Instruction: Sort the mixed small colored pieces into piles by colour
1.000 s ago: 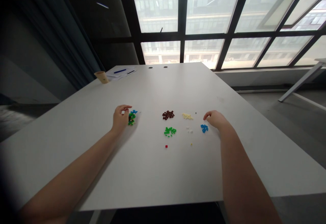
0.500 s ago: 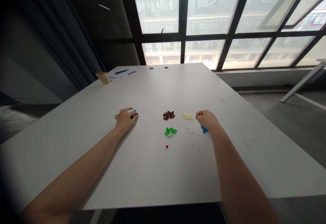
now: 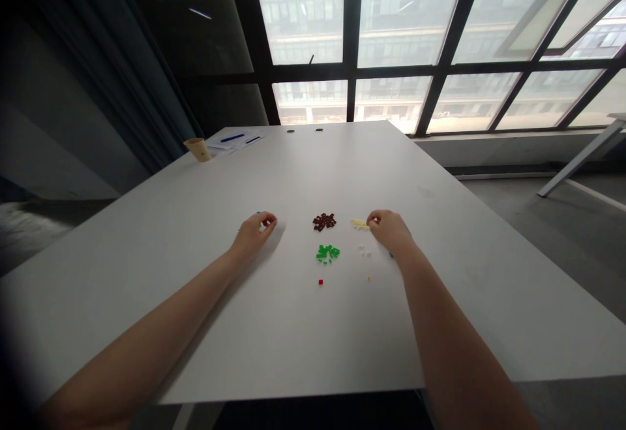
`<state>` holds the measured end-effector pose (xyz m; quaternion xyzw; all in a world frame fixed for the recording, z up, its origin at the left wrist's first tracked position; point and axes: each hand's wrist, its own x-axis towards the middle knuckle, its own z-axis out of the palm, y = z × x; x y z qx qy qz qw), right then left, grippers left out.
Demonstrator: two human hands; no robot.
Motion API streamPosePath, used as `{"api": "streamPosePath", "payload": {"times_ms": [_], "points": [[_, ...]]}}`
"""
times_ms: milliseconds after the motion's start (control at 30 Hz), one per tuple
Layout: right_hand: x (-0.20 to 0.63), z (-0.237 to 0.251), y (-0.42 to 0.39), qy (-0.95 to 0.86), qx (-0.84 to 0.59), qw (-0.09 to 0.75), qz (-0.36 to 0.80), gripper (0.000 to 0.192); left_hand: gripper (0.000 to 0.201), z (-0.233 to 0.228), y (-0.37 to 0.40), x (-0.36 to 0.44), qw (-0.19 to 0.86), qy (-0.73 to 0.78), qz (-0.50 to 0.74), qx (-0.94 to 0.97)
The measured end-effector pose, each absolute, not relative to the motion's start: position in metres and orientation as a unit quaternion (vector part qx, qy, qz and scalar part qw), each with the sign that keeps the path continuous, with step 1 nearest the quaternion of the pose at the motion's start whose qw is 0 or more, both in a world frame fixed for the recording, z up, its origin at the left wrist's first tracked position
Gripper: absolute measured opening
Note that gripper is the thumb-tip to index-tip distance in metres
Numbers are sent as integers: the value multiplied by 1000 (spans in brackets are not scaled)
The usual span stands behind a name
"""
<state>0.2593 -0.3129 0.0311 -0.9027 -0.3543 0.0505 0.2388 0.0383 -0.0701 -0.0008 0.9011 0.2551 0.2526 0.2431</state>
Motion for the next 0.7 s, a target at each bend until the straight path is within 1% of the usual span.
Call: {"api": "streamPosePath", "payload": {"times_ms": [100,167,200,267,333,400,533,700], "points": [[245,35,-304,-378,-887,262,52,24,25,3,-94,45,478,235,231,814],[234,36,-299,-397,-873,277,59,24,26,5,-112,49,653,239,180,695],[230,37,-297,-406,-867,283,64,24,24,6,-120,51,723,246,150,628],[222,37,-293,-422,-855,291,73,25,21,8,-133,53,818,245,108,510],[218,36,-290,-436,-847,295,73,25,20,9,-141,54,868,233,82,431],[216,34,-288,-449,-839,299,68,25,18,9,-144,55,893,221,66,387],[211,33,-286,-476,-821,308,65,25,12,9,-145,54,908,214,43,358],[206,30,-284,-496,-807,315,57,25,12,7,-143,53,911,220,30,347]]}}
